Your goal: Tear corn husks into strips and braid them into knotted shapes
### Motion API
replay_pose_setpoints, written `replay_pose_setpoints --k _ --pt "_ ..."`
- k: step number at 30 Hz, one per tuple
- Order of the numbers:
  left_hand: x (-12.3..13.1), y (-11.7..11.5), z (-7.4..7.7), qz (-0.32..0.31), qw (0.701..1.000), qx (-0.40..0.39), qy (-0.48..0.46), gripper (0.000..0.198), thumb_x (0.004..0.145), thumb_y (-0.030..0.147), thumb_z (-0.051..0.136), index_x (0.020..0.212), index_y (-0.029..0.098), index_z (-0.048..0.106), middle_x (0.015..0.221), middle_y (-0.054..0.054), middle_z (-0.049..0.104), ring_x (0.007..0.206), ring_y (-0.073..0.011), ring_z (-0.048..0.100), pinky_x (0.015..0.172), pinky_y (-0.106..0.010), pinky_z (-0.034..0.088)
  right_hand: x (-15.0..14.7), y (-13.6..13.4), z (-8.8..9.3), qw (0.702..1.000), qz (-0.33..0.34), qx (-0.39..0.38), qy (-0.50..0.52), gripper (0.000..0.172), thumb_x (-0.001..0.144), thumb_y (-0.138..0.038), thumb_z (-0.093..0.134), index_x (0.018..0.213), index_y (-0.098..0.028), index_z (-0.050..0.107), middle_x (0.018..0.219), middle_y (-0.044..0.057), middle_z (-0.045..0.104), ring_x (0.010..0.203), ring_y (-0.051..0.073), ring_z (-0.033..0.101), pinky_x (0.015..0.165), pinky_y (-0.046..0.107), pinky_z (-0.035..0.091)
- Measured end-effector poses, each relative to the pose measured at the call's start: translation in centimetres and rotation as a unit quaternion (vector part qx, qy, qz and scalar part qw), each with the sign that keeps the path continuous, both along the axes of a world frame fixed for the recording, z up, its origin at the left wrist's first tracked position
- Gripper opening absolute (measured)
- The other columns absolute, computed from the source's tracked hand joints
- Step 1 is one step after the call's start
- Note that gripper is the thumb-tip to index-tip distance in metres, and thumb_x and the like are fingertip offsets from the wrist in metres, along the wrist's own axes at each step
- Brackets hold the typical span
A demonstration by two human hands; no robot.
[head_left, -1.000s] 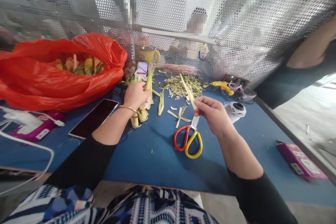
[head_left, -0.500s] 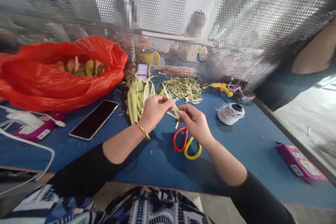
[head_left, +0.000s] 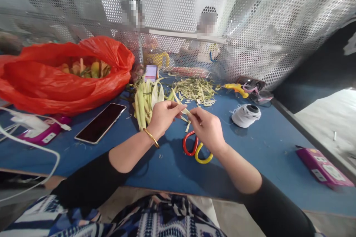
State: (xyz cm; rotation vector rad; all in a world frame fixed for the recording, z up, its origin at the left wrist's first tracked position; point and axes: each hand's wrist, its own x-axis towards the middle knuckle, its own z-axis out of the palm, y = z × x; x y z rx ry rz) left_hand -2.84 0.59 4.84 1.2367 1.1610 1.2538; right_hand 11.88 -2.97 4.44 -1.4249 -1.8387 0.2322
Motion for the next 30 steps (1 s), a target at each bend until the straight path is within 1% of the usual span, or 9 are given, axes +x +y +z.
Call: replay_pose_setpoints --k 2,4,6,11,18,22,25,27,30 --pt "-0.1 0.2 -0.2 -0.024 1.0 0.001 -0.013 0.034 0.061 0.046 0.081 0.063 0.016 0.064 0.055 0.0 0.062 0.052 -0.0109 0.055 0.048 -0.022 0.04 0.1 0.3 0.1 0.983 0.04 -0.111 0.14 0.023 0.087 -0.036 0.05 0.071 -0.021 0.056 0.063 0.0 0.064 0.057 0.014 0.059 0.057 0.024 0.044" --pt "-0.2 0.3 -0.5 -0.05 0.999 0.001 -0.014 0.032 0.064 0.045 0.079 0.063 0.016 0.064 0.055 0.0 0.062 0.052 -0.0103 0.054 0.049 -0.022 0.04 0.1 0.7 0.0 0.956 0.067 -0.179 0.221 0.024 0.085 -0.039 0.051 0.07 -0.02 0.056 0.061 0.0 0.063 0.054 0.014 0.059 0.055 0.025 0.045" --pt "-0.2 0.5 -0.9 -0.078 0.997 0.003 0.002 0.031 0.066 0.043 0.077 0.061 0.016 0.063 0.054 0.001 0.06 0.052 -0.0097 0.053 0.049 -0.021 0.039 0.1 0.8 -0.1 0.965 0.058 -0.153 0.203 0.02 0.083 -0.037 0.055 0.072 -0.02 0.056 0.059 -0.002 0.061 0.052 0.013 0.055 0.053 0.024 0.042" --pt "0.2 0.4 -1.4 -0.091 0.996 -0.009 0.015 0.026 0.072 0.036 0.072 0.06 0.017 0.061 0.057 0.0 0.061 0.055 -0.0114 0.056 0.049 -0.022 0.041 -0.1 0.4 -0.5 0.999 0.013 -0.014 0.029 0.015 0.086 -0.029 0.052 0.073 -0.022 0.053 0.06 -0.002 0.058 0.054 0.012 0.05 0.054 0.023 0.035" --pt "0.5 0.6 -1.6 -0.074 0.997 -0.028 -0.01 0.014 0.077 0.024 0.065 0.066 0.016 0.062 0.062 -0.002 0.065 0.06 -0.0129 0.061 0.05 -0.022 0.045 0.2 0.4 -0.3 1.0 -0.016 -0.018 0.004 0.019 0.089 -0.027 0.045 0.071 -0.023 0.049 0.058 -0.002 0.059 0.051 0.013 0.05 0.054 0.023 0.035" --pt "-0.1 1.5 -1.5 -0.001 0.999 -0.013 -0.041 0.011 0.078 0.024 0.062 0.07 0.017 0.06 0.064 0.001 0.061 0.056 -0.0104 0.059 0.046 -0.02 0.043 0.6 0.4 0.1 0.999 -0.044 -0.002 0.001 0.017 0.087 -0.029 0.045 0.072 -0.023 0.05 0.058 -0.002 0.059 0.052 0.014 0.052 0.055 0.024 0.035" --pt "-0.4 1.8 -1.1 0.067 0.995 -0.025 -0.076 0.022 0.079 0.037 0.065 0.072 0.018 0.058 0.065 0.001 0.06 0.054 -0.0098 0.057 0.045 -0.02 0.041 0.7 0.5 0.1 0.998 -0.065 0.0 0.015 0.015 0.087 -0.029 0.046 0.074 -0.023 0.052 0.058 -0.002 0.059 0.052 0.014 0.055 0.056 0.024 0.037" --pt "-0.2 1.3 -0.9 0.027 0.997 -0.033 -0.069 0.033 0.073 0.049 0.07 0.071 0.018 0.058 0.067 0.0 0.062 0.056 -0.0108 0.058 0.046 -0.021 0.042 0.6 0.5 0.0 0.998 -0.067 -0.006 0.017 0.014 0.087 -0.03 0.047 0.077 -0.023 0.053 0.058 -0.002 0.061 0.053 0.014 0.057 0.056 0.024 0.038" --pt "0.4 0.1 -1.0 -0.087 0.995 -0.049 -0.021 0.038 0.061 0.048 0.08 0.065 0.017 0.059 0.062 0.0 0.062 0.058 -0.0114 0.058 0.048 -0.021 0.042 0.2 0.4 -0.4 0.999 -0.048 -0.026 0.006 0.008 0.085 -0.026 0.048 0.082 -0.023 0.054 0.063 -0.001 0.066 0.056 0.015 0.06 0.056 0.023 0.037"
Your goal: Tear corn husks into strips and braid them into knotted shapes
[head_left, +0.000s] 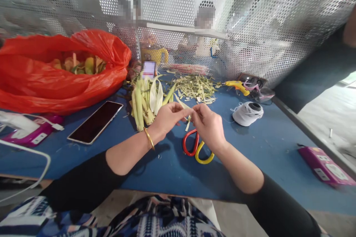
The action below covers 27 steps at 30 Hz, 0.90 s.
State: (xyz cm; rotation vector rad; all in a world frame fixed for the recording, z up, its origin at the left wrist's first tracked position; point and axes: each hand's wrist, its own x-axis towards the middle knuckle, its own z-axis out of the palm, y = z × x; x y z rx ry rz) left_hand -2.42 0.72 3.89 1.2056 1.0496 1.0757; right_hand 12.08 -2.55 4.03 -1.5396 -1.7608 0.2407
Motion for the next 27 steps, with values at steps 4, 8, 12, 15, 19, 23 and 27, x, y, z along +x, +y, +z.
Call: replay_pose_setpoints --k 4,8,12,15,19,23,27 --pt "0.4 -0.5 -0.6 -0.013 1.0 0.0 -0.002 0.03 0.067 0.038 0.076 0.06 0.017 0.055 0.056 0.001 0.059 0.057 -0.0104 0.056 0.052 -0.021 0.043 -0.1 0.1 -0.3 1.0 0.017 -0.018 -0.008 0.003 0.085 -0.025 0.05 0.085 -0.023 0.052 0.065 -0.002 0.068 0.056 0.015 0.062 0.053 0.023 0.035" --pt "0.0 0.1 -0.8 -0.016 1.0 0.019 -0.007 0.021 0.071 0.028 0.071 0.061 0.017 0.055 0.058 0.002 0.059 0.059 -0.0114 0.058 0.052 -0.021 0.044 0.1 0.3 -0.2 0.999 0.036 -0.007 -0.022 0.007 0.087 -0.029 0.051 0.084 -0.023 0.053 0.063 -0.002 0.065 0.053 0.014 0.057 0.052 0.023 0.034" --pt "-0.1 0.3 -0.4 -0.003 0.999 -0.024 -0.04 0.018 0.068 0.018 0.07 0.061 0.018 0.053 0.056 0.003 0.057 0.057 -0.0118 0.06 0.051 -0.022 0.046 0.2 0.3 -0.4 0.998 0.066 -0.01 0.021 0.01 0.086 -0.023 0.05 0.096 -0.021 0.054 0.065 -0.003 0.063 0.055 0.014 0.06 0.055 0.023 0.039" --pt "-0.1 0.2 -0.1 0.019 0.996 -0.057 -0.071 0.013 0.066 0.015 0.07 0.065 0.017 0.057 0.057 0.003 0.06 0.052 -0.01 0.058 0.051 -0.022 0.046 0.3 0.3 -0.5 0.99 0.119 -0.016 0.075 0.017 0.089 -0.022 0.048 0.104 -0.021 0.055 0.065 -0.004 0.061 0.054 0.013 0.062 0.056 0.023 0.045" --pt "0.0 0.2 -0.2 0.042 0.993 -0.069 -0.091 0.009 0.069 0.017 0.067 0.063 0.015 0.061 0.052 0.002 0.061 0.045 -0.0075 0.054 0.048 -0.02 0.043 0.5 0.3 -0.4 0.98 0.197 0.036 0.019 0.029 0.091 -0.013 0.04 0.109 -0.022 0.061 0.082 0.001 0.066 0.06 0.011 0.061 0.063 0.024 0.049" --pt "0.0 0.4 -0.4 0.067 0.991 -0.072 -0.092 0.013 0.066 0.02 0.071 0.059 0.015 0.062 0.047 0.003 0.057 0.041 -0.0072 0.05 0.045 -0.02 0.04 0.8 0.3 -0.4 0.961 0.205 0.122 -0.143 0.032 0.09 -0.009 0.038 0.111 -0.017 0.061 0.088 0.005 0.067 0.069 0.014 0.062 0.063 0.025 0.046" --pt "0.0 0.4 -0.3 0.067 0.991 -0.08 -0.088 0.015 0.062 0.02 0.074 0.056 0.015 0.061 0.044 0.003 0.055 0.041 -0.0074 0.048 0.044 -0.021 0.038 1.0 0.4 -0.4 0.908 0.149 0.26 -0.292 0.02 0.093 -0.012 0.045 0.093 -0.018 0.064 0.08 0.004 0.067 0.061 0.014 0.056 0.059 0.026 0.039"
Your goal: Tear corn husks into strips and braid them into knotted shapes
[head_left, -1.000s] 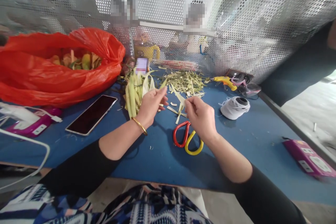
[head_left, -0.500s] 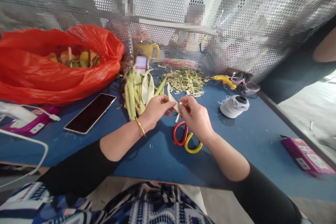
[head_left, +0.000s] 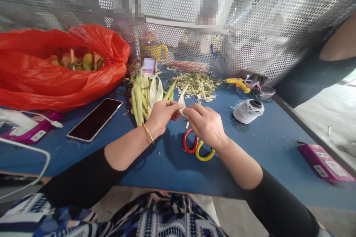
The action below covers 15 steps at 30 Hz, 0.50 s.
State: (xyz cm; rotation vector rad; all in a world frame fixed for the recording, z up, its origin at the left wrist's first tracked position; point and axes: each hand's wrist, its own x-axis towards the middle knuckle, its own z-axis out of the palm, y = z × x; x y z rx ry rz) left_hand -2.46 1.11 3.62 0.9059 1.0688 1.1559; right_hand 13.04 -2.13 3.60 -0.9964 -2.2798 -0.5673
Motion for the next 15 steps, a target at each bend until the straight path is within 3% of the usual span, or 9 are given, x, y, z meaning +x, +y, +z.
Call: replay_pose_setpoints --k 4,8,15 --pt "-0.07 -0.17 0.21 -0.018 1.0 -0.017 -0.015 0.012 0.062 0.018 0.072 0.057 0.015 0.062 0.045 0.004 0.053 0.043 -0.0077 0.047 0.046 -0.022 0.039 0.13 -0.12 0.21 0.995 0.014 0.095 -0.004 0.016 0.093 -0.011 0.05 0.085 -0.019 0.062 0.086 0.005 0.071 0.068 0.015 0.06 0.062 0.027 0.04" --pt "-0.16 -0.46 0.36 -0.048 0.998 -0.015 -0.037 0.01 0.064 0.02 0.072 0.062 0.016 0.063 0.053 0.005 0.055 0.048 -0.007 0.047 0.047 -0.021 0.038 0.12 -0.3 0.25 0.997 0.068 0.042 0.007 0.014 0.093 -0.009 0.049 0.096 -0.018 0.058 0.099 0.006 0.074 0.074 0.013 0.065 0.061 0.025 0.043" --pt "0.09 -0.09 -0.39 -0.065 0.995 -0.001 -0.08 0.011 0.065 0.023 0.073 0.065 0.015 0.065 0.058 0.002 0.059 0.046 -0.0051 0.043 0.044 -0.021 0.028 -0.45 -0.58 -0.12 0.991 0.129 -0.031 0.005 0.016 0.096 -0.008 0.041 0.095 -0.018 0.054 0.09 0.008 0.072 0.078 0.016 0.067 0.066 0.026 0.049"
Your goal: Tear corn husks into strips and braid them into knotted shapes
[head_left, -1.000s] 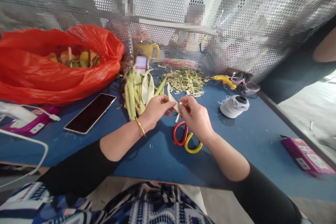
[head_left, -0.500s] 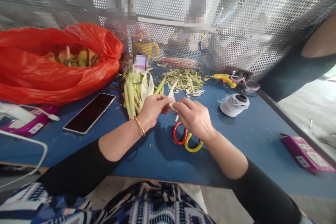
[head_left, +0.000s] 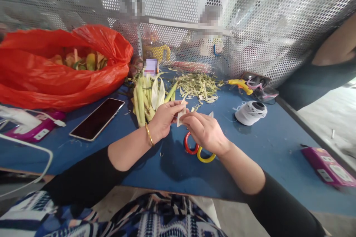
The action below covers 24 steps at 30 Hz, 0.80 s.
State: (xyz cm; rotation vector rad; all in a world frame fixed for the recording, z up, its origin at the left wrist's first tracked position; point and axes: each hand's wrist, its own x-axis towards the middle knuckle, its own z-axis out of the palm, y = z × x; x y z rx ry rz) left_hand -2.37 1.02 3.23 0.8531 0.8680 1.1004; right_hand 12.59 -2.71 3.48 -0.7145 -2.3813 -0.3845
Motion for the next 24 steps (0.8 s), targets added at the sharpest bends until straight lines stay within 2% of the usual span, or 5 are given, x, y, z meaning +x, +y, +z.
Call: replay_pose_setpoints --k 5,10,16,21,24 --pt "0.2 0.4 -0.1 0.091 0.995 -0.003 0.045 0.022 0.075 0.029 0.068 0.059 0.015 0.065 0.047 0.005 0.051 0.039 -0.0039 0.035 0.041 -0.021 0.023 -0.3 -0.3 0.0 0.998 0.035 -0.033 0.029 0.012 0.096 -0.012 0.044 0.095 -0.017 0.055 0.088 0.008 0.07 0.078 0.017 0.066 0.067 0.027 0.052" --pt "0.0 0.6 0.0 0.104 0.994 -0.003 0.039 0.03 0.079 0.034 0.068 0.056 0.016 0.063 0.046 0.005 0.051 0.04 -0.0042 0.039 0.042 -0.021 0.027 -0.3 -0.3 0.1 0.999 0.04 -0.013 0.02 0.022 0.095 -0.009 0.043 0.106 -0.016 0.06 0.089 0.008 0.067 0.077 0.016 0.063 0.068 0.027 0.052" --pt "-0.6 0.9 0.1 0.069 0.996 -0.033 0.034 0.028 0.075 0.041 0.073 0.063 0.016 0.067 0.051 0.003 0.056 0.042 -0.005 0.043 0.042 -0.021 0.029 -0.1 -0.1 -0.2 0.999 0.01 0.013 0.029 0.029 0.095 -0.01 0.043 0.094 -0.019 0.07 0.086 0.006 0.066 0.072 0.014 0.061 0.064 0.025 0.051" --pt "-0.6 -0.1 0.9 -0.009 0.999 -0.03 0.019 0.044 0.07 0.061 0.07 0.067 0.018 0.067 0.058 -0.001 0.062 0.051 -0.0099 0.055 0.049 -0.022 0.042 0.0 -0.1 -0.4 0.993 -0.071 0.045 0.088 0.029 0.093 -0.01 0.047 0.094 -0.023 0.072 0.088 0.005 0.068 0.075 0.014 0.063 0.067 0.025 0.051" --pt "-0.6 -0.7 1.0 -0.064 0.998 -0.019 0.023 0.039 0.063 0.053 0.079 0.068 0.016 0.068 0.06 -0.002 0.065 0.054 -0.0114 0.059 0.052 -0.023 0.047 0.1 0.0 -0.4 0.989 -0.104 0.045 0.098 0.029 0.092 -0.009 0.047 0.095 -0.024 0.072 0.091 0.006 0.068 0.078 0.016 0.064 0.07 0.028 0.052"
